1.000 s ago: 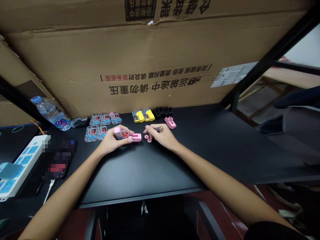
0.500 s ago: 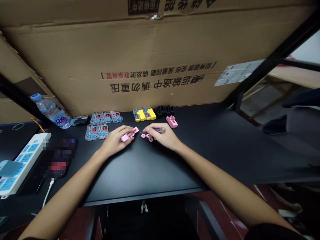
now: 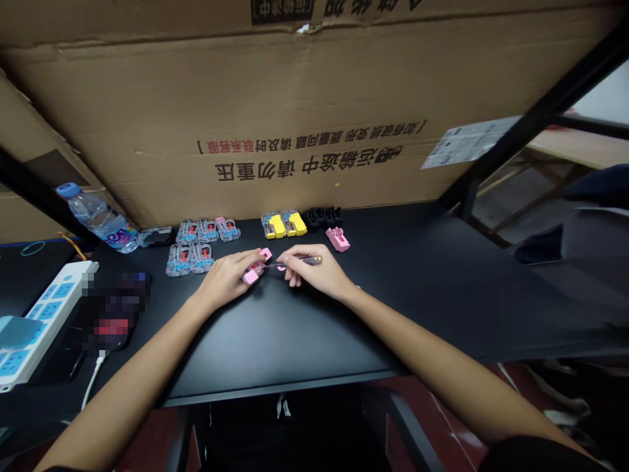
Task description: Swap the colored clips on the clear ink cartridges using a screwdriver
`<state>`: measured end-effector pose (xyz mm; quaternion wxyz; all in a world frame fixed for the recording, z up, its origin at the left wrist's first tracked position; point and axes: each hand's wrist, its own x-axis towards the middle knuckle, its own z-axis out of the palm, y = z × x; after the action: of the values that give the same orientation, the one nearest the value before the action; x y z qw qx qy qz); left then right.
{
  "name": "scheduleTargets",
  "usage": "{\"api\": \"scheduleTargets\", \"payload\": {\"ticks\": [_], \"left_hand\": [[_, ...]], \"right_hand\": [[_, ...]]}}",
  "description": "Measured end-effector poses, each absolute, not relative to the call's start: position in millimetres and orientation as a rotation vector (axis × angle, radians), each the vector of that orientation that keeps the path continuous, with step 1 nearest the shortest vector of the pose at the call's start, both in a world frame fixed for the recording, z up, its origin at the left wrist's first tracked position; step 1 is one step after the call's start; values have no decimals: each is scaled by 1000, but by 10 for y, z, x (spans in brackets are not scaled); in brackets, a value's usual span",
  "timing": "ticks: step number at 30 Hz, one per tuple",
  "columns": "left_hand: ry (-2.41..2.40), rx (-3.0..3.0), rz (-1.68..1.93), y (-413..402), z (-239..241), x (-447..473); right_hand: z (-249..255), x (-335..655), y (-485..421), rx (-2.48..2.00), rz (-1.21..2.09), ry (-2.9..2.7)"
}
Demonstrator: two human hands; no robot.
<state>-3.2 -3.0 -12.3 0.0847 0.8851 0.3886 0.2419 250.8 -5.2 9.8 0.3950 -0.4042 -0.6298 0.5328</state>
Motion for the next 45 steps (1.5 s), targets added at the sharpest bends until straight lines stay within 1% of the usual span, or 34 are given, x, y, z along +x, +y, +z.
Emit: {"api": "scheduleTargets", "payload": {"ticks": [14,24,30,36,40,45], "left_hand": [[1246,2715,667,-46,-173,32],[1260,2783,636,-56,-141,60],[1228,2775,651,-66,-140,76],[1187,2464,943,-60,-14,12],[1256,2172,1080,-26,10,-69],[1317,1813,1177,20,-100,-66]], "right_hand": [[64,2407,-52,-1089,1391,-1455],[22,2600,1,-968,1256,-1838],[87,2636,18,-1001,1259,-1831],[87,2621,38,-1062,1110,-1834],[29,2590,53,-1045,1114,-1907],[-31,2639,101,-1102,1121,-1893]]}}
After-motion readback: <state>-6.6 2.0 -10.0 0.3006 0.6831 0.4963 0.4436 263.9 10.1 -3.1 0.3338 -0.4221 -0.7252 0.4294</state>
